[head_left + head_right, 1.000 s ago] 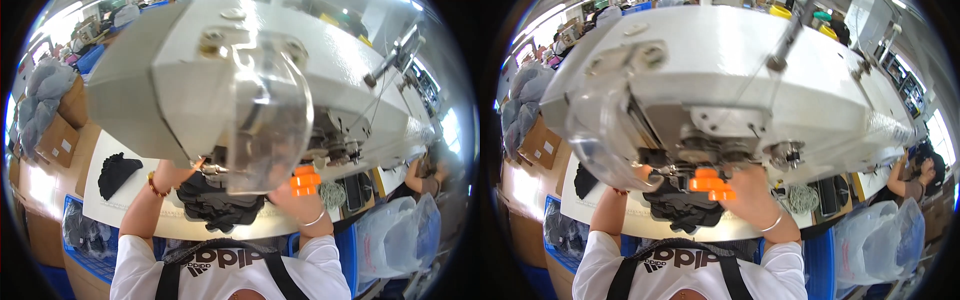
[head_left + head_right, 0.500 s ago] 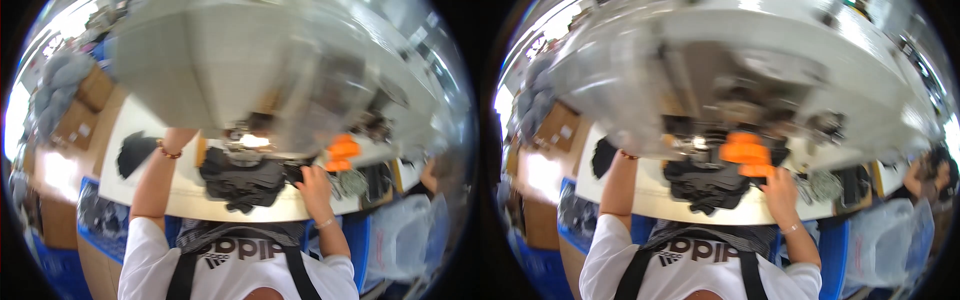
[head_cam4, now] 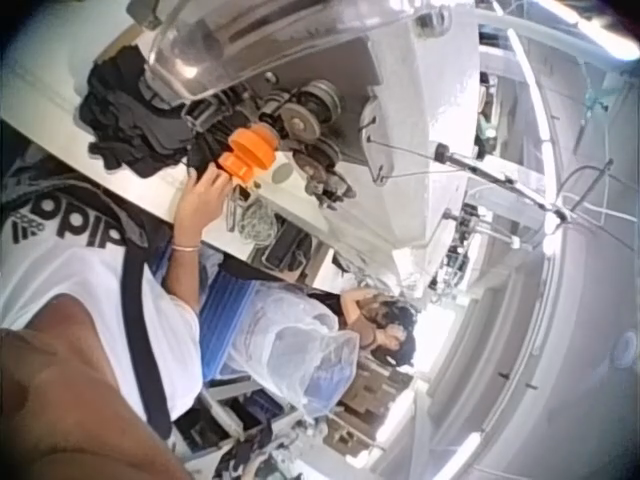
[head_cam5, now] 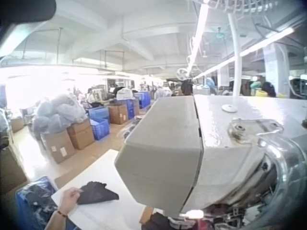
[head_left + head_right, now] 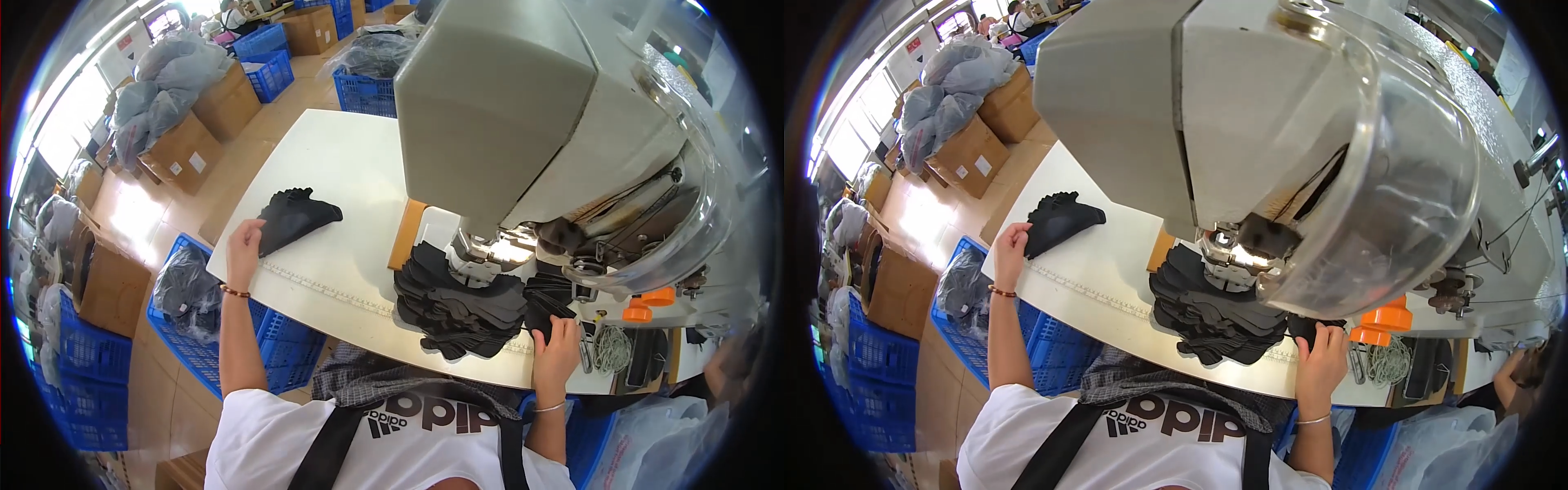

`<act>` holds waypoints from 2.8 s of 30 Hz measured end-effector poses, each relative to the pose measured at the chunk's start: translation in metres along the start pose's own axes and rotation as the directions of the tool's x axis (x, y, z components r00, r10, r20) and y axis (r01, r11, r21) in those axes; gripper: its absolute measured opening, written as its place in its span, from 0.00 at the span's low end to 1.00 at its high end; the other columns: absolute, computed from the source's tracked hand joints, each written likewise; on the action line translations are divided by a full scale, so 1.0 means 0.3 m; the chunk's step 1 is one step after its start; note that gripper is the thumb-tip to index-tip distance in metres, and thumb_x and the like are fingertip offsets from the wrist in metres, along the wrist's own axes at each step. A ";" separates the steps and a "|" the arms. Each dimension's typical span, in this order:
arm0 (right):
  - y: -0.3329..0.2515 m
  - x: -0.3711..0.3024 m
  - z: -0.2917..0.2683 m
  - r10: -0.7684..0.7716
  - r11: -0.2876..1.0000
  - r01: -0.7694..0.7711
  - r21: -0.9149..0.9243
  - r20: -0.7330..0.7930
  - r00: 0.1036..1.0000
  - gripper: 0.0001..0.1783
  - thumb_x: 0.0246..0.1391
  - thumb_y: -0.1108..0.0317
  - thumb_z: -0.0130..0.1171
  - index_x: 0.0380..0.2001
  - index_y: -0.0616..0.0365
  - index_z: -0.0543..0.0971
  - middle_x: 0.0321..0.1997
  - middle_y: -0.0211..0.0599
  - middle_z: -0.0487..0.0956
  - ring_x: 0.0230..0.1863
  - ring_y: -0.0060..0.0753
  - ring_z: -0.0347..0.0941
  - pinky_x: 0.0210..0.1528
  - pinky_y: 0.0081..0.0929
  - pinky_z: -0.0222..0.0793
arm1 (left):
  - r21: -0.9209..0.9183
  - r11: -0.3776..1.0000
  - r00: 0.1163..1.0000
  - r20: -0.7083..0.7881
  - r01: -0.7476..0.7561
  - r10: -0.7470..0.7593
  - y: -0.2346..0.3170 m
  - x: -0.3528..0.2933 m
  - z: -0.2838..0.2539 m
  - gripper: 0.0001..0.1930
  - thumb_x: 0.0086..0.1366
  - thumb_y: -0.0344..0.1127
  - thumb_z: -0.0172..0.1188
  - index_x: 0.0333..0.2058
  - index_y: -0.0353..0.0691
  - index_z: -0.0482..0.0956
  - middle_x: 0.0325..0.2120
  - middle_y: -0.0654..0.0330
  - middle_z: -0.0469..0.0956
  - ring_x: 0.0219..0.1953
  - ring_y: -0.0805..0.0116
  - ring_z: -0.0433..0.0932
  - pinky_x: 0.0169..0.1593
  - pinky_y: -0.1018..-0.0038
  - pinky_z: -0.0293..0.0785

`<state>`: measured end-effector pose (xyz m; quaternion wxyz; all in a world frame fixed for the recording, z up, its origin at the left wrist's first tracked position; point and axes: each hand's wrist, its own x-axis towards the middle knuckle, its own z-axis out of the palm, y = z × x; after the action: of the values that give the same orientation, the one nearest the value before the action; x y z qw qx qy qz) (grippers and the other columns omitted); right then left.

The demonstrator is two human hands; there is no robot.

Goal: Stitching black shoe components using an industrial sewing machine.

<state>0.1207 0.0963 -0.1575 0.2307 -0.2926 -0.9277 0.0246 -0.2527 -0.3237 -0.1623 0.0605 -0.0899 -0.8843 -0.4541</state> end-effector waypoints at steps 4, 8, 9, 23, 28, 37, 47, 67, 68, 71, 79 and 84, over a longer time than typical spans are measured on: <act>0.000 -0.003 -0.007 0.023 0.999 -0.024 0.029 0.017 1.000 0.26 0.37 0.69 0.69 0.42 0.59 0.73 0.40 0.40 0.69 0.45 0.46 0.67 0.45 0.38 0.66 | 0.376 0.879 0.910 -0.174 -0.293 0.378 -0.012 -0.035 0.097 0.12 0.55 0.20 0.57 0.39 0.35 0.76 0.32 0.51 0.74 0.34 0.55 0.76 0.42 0.66 0.73; -0.005 -0.003 -0.003 0.060 0.996 -0.062 0.067 0.030 0.998 0.28 0.36 0.71 0.70 0.43 0.58 0.71 0.41 0.42 0.69 0.47 0.49 0.66 0.48 0.39 0.65 | 0.550 0.809 0.907 -0.204 -0.206 0.369 0.039 -0.039 0.147 0.22 0.53 0.25 0.62 0.49 0.41 0.73 0.47 0.47 0.69 0.49 0.48 0.68 0.52 0.61 0.66; -0.006 -0.003 -0.003 0.072 0.994 -0.074 0.074 0.038 0.997 0.28 0.36 0.71 0.70 0.43 0.58 0.71 0.41 0.42 0.69 0.47 0.49 0.66 0.48 0.40 0.65 | 0.548 0.811 0.906 -0.206 -0.206 0.369 0.072 -0.045 0.148 0.22 0.53 0.25 0.62 0.49 0.41 0.73 0.47 0.47 0.69 0.49 0.48 0.68 0.52 0.61 0.66; -0.014 -0.007 -0.004 0.065 0.996 -0.066 0.060 0.022 0.998 0.24 0.38 0.72 0.68 0.42 0.59 0.71 0.40 0.43 0.69 0.45 0.50 0.66 0.45 0.39 0.65 | 0.534 0.533 0.752 0.403 -0.656 0.522 0.217 0.037 0.175 0.37 0.44 0.39 0.72 0.56 0.50 0.70 0.56 0.60 0.68 0.66 0.61 0.56 0.67 0.42 0.41; -0.019 -0.008 -0.007 0.071 0.996 -0.072 0.053 0.022 0.997 0.24 0.38 0.72 0.68 0.41 0.59 0.72 0.40 0.43 0.69 0.45 0.50 0.67 0.45 0.39 0.65 | 0.459 0.549 0.714 0.406 -0.699 0.570 0.212 0.055 0.210 0.33 0.50 0.31 0.67 0.57 0.53 0.69 0.48 0.63 0.74 0.50 0.64 0.74 0.67 0.50 0.50; -0.020 -0.012 -0.005 0.065 0.995 -0.067 0.074 0.020 0.998 0.23 0.39 0.72 0.68 0.41 0.60 0.72 0.40 0.44 0.68 0.45 0.51 0.67 0.45 0.40 0.65 | 0.502 0.293 0.542 0.474 -0.814 0.694 0.227 0.052 0.240 0.22 0.55 0.27 0.54 0.48 0.56 0.76 0.38 0.57 0.73 0.38 0.63 0.76 0.50 0.67 0.71; -0.026 -0.017 -0.012 0.057 0.996 -0.059 0.061 0.036 0.998 0.23 0.39 0.71 0.68 0.41 0.59 0.72 0.40 0.43 0.68 0.45 0.50 0.67 0.45 0.40 0.65 | 0.441 0.319 0.510 0.436 -0.839 0.741 0.262 -0.013 0.179 0.27 0.51 0.33 0.63 0.52 0.46 0.71 0.50 0.53 0.70 0.55 0.56 0.69 0.60 0.62 0.64; -0.926 0.488 0.266 -0.711 0.673 0.682 0.286 0.504 0.491 0.08 0.46 0.69 0.54 0.26 0.64 0.77 0.28 0.50 0.81 0.32 0.47 0.80 0.32 0.38 0.74 | 0.634 0.737 0.960 0.029 -0.234 0.280 -0.008 -0.156 -0.008 0.26 0.52 0.41 0.68 0.48 0.36 0.75 0.39 0.51 0.74 0.44 0.52 0.74 0.46 0.63 0.72; -0.949 0.484 0.309 -0.709 0.676 0.680 0.284 0.503 0.494 0.08 0.46 0.69 0.54 0.26 0.64 0.77 0.28 0.50 0.81 0.32 0.47 0.80 0.32 0.38 0.74 | 0.633 0.737 0.959 0.031 -0.238 0.283 -0.013 -0.161 -0.005 0.26 0.52 0.41 0.68 0.48 0.36 0.75 0.39 0.51 0.74 0.44 0.52 0.74 0.46 0.63 0.72; -1.019 0.467 0.388 -0.692 0.721 0.600 0.345 0.335 0.639 0.07 0.46 0.71 0.52 0.27 0.64 0.77 0.28 0.51 0.80 0.32 0.49 0.79 0.33 0.41 0.74 | 0.608 0.749 0.948 0.018 -0.263 0.319 -0.020 -0.168 0.006 0.24 0.53 0.39 0.67 0.48 0.36 0.75 0.39 0.52 0.74 0.42 0.52 0.74 0.46 0.63 0.72; -1.107 0.407 0.371 -0.660 0.745 0.545 0.385 0.308 0.685 0.05 0.47 0.76 0.49 0.27 0.67 0.73 0.29 0.55 0.78 0.32 0.52 0.78 0.32 0.41 0.75 | 0.609 0.739 0.912 -0.060 -0.288 0.405 -0.032 -0.162 0.019 0.25 0.52 0.39 0.67 0.48 0.37 0.73 0.43 0.51 0.71 0.46 0.52 0.72 0.48 0.62 0.72; -1.131 0.419 0.363 -0.648 0.761 0.570 0.311 0.311 0.695 0.19 0.49 0.66 0.58 0.40 0.69 0.71 0.44 0.56 0.72 0.45 0.50 0.75 0.37 0.43 0.74 | 0.535 0.769 0.904 -0.023 -0.349 0.426 -0.019 -0.111 -0.031 0.39 0.46 0.42 0.72 0.56 0.35 0.67 0.53 0.47 0.66 0.56 0.47 0.64 0.58 0.58 0.63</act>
<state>-0.1987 -0.1049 -0.1415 0.0576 0.0676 -0.9916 0.0944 -0.2211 -0.3381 -0.1676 0.2383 -0.2181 -0.9288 -0.1814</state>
